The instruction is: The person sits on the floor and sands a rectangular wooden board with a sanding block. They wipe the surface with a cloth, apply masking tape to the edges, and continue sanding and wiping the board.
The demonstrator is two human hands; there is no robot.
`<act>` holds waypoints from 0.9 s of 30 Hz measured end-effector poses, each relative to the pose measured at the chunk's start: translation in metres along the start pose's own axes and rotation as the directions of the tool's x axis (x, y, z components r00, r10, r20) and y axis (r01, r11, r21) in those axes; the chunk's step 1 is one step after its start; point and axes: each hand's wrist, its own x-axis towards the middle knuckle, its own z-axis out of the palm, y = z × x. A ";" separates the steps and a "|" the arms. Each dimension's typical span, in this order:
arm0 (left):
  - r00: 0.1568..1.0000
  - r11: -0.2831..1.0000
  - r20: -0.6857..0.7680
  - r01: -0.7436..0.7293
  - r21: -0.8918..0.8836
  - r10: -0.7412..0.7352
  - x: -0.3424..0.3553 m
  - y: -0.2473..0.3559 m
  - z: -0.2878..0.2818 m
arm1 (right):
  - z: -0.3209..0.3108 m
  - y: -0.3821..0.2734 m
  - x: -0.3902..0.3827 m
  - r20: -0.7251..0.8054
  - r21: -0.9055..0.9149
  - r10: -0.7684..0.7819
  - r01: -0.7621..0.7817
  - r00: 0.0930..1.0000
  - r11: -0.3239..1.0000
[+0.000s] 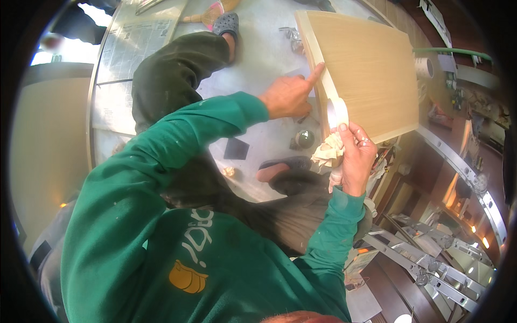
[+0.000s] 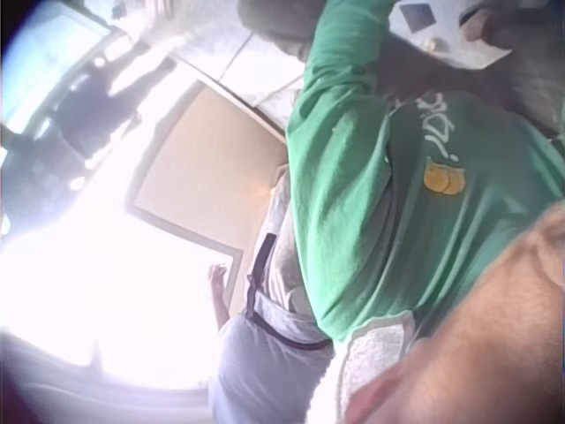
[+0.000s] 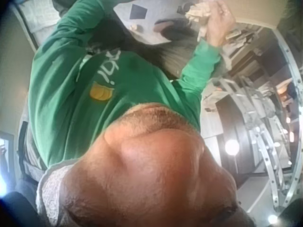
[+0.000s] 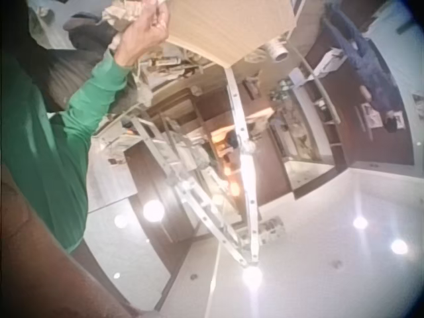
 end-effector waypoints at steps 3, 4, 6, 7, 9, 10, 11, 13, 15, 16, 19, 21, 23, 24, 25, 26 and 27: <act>1.000 1.000 -0.005 -0.009 0.005 0.009 0.000 -0.002 0.001 | 0.000 0.000 0.000 0.007 -0.024 0.006 -0.006 1.000 1.000; 1.000 1.000 -0.009 -0.013 0.008 0.013 0.000 -0.002 0.002 | 0.000 0.000 0.000 0.008 -0.030 0.007 -0.007 1.000 1.000; 1.000 1.000 -0.009 -0.016 0.013 0.016 -0.001 -0.003 0.002 | 0.001 0.003 -0.001 0.019 -0.036 -0.005 0.005 1.000 0.999; 1.000 1.000 -0.007 -0.013 0.016 0.013 -0.001 -0.002 0.001 | 0.001 0.003 0.000 0.027 -0.039 -0.011 0.012 1.000 0.999; 1.000 1.000 -0.012 -0.014 0.025 0.014 -0.002 -0.002 0.000 | 0.001 0.003 0.000 0.037 -0.037 -0.015 0.016 0.999 0.999; 1.000 0.999 -0.018 -0.020 0.030 0.021 -0.002 -0.003 0.000 | 0.002 0.003 0.000 0.039 -0.035 -0.017 0.018 0.999 0.999; 0.999 0.999 -0.023 -0.026 0.035 0.027 -0.002 -0.004 0.000 | 0.002 0.003 0.000 0.040 -0.041 -0.018 0.019 0.999 0.999; 1.000 0.999 -0.013 -0.021 0.030 0.021 -0.002 -0.004 0.000 | 0.001 0.002 0.001 0.041 -0.053 -0.020 0.022 0.999 0.998; 1.000 1.000 -0.002 -0.016 0.025 0.016 -0.001 -0.003 0.000 | 0.001 0.004 0.001 0.039 -0.043 -0.022 0.023 0.999 0.999; 1.000 1.000 0.003 -0.013 0.023 0.013 -0.001 -0.003 0.000 | 0.000 0.004 0.002 0.038 -0.038 -0.023 0.025 0.999 0.999; 1.000 1.000 0.026 -0.011 0.003 0.011 0.000 -0.001 -0.003 | 0.000 0.004 0.002 0.032 -0.047 -0.031 0.033 0.999 0.998; 0.999 1.000 0.033 -0.017 -0.014 0.017 0.000 -0.001 -0.002 | 0.000 0.003 0.002 0.031 -0.048 -0.027 0.029 0.999 0.998; 0.999 1.000 0.024 -0.021 -0.019 0.021 -0.001 -0.001 -0.003 | 0.000 0.003 0.002 0.030 -0.036 -0.030 0.031 0.999 0.999; 0.999 1.000 0.023 -0.023 -0.019 0.023 -0.001 -0.002 -0.003 | 0.001 0.004 0.002 0.027 -0.026 -0.034 0.034 0.999 0.999; 0.999 0.999 0.022 -0.026 -0.021 0.026 -0.002 -0.001 -0.003 | 0.001 0.004 0.002 0.023 -0.016 -0.037 0.037 0.999 0.999; 0.999 0.999 0.021 -0.029 -0.023 0.029 -0.002 -0.001 -0.004 | 0.001 0.003 0.002 0.027 -0.016 -0.036 0.037 0.999 0.999; 0.999 0.999 0.024 -0.030 -0.028 0.030 -0.002 -0.001 -0.004 | 0.001 0.001 0.002 0.031 -0.015 -0.036 0.037 0.999 0.999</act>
